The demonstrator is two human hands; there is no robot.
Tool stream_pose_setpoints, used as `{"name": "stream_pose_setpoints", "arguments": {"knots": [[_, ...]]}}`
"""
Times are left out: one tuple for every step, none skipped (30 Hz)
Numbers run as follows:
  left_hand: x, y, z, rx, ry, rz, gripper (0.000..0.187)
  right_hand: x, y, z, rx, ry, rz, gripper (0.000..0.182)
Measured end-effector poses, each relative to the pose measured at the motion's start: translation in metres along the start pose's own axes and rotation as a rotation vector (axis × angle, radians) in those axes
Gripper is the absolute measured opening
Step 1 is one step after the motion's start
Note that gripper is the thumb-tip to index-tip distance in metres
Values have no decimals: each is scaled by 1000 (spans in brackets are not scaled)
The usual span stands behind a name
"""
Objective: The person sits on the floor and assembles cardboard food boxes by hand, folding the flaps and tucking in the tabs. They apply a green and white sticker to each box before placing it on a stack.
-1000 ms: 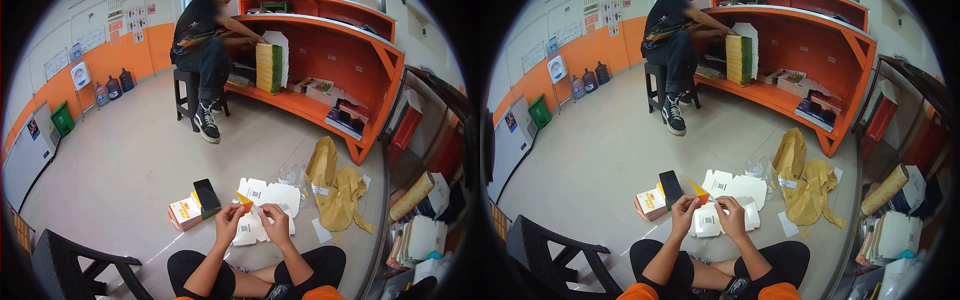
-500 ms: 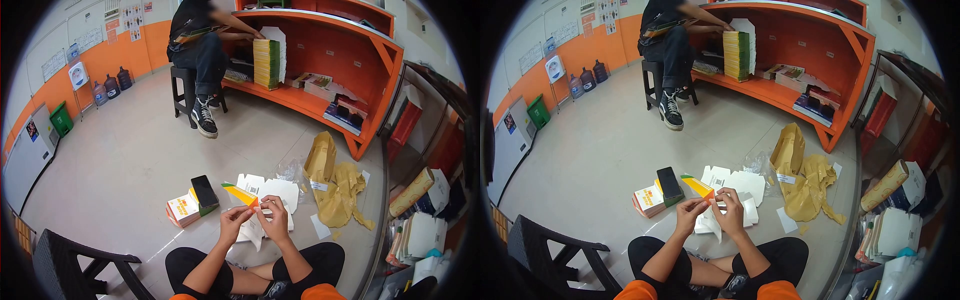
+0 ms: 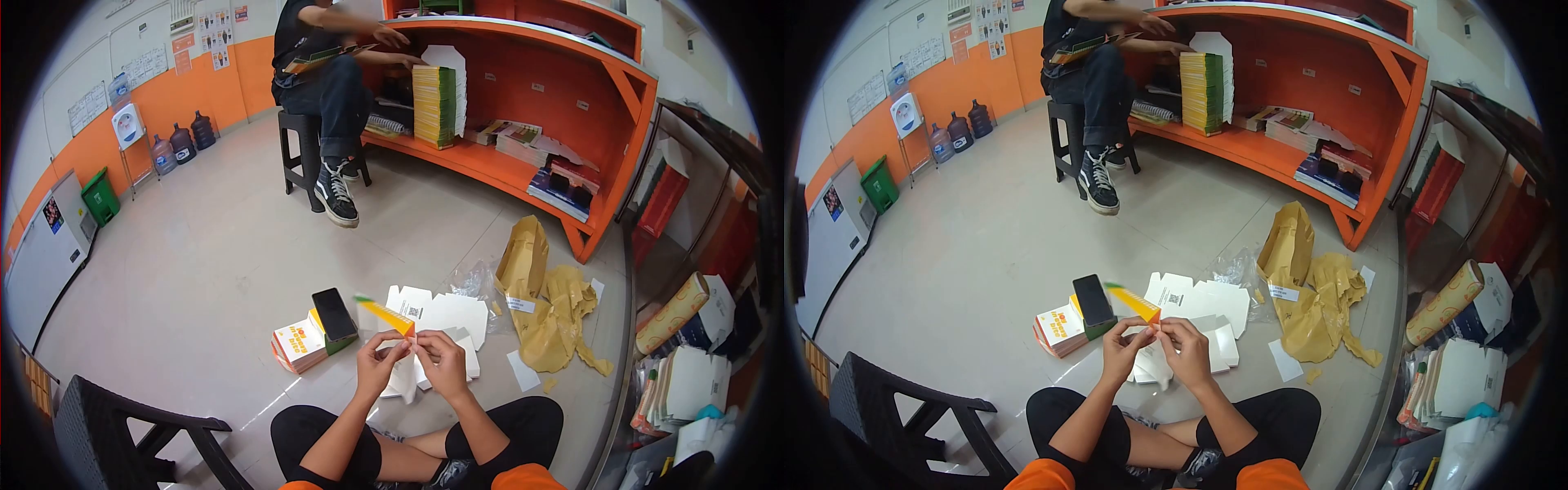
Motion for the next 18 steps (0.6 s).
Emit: {"name": "stream_pose_setpoints", "arguments": {"knots": [[1,-2,0,27,9,-17,16,-1,-1,-1,28,-10,-19,6],[1,-4,-1,54,17,-34,15,-2,-1,-2,55,-21,-39,5],[0,-6,-1,80,25,-50,15,-3,-1,-3,81,-30,-60,5],[0,-7,-3,101,44,-75,14,-3,-2,-3,55,-48,-37,5],[0,-7,-5,120,61,-100,14,-2,-5,-4,27,-66,-15,5],[-1,-9,-6,139,79,-124,14,-2,-6,-5,0,-83,8,5],[-1,-12,-7,215,122,-173,14,-3,-5,-6,-47,-92,33,5],[-1,-18,-9,289,164,-222,14,-4,-4,-6,-95,-100,59,6],[-1,-22,-12,364,206,-271,14,-4,-3,-6,-142,-109,85,6],[-2,-25,-12,369,210,-292,15,-4,-2,-6,-142,-102,85,6],[-2,-27,-12,343,187,-301,14,-4,-1,-5,-141,-95,84,6],[-1,-28,-12,316,163,-310,13,-4,1,-5,-141,-88,85,7],[-1,-29,-12,288,139,-320,13,-5,9,-7,-179,-42,152,6],[1,-21,-7,213,81,-238,11,-8,19,-9,-219,5,219,6],[3,-12,3,143,26,-152,10,-10,26,-12,-255,50,283,6],[3,-6,11,75,-28,-66,9,-11,26,-13,-234,79,355,5],[4,-10,13,109,7,-95,9,-5,13,-11,-105,95,254,6],[7,-14,14,142,42,-124,10,1,-2,-8,24,111,153,8]]}}
Point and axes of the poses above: each hand's wrist, its own x-axis towards the middle knuckle, its own z-axis out of the back of the hand, y = z × x, the point moved 5 cm from there along x, towards the middle knuckle, and after that the axes turned 15 degrees about -z, right-handed, at the moved point
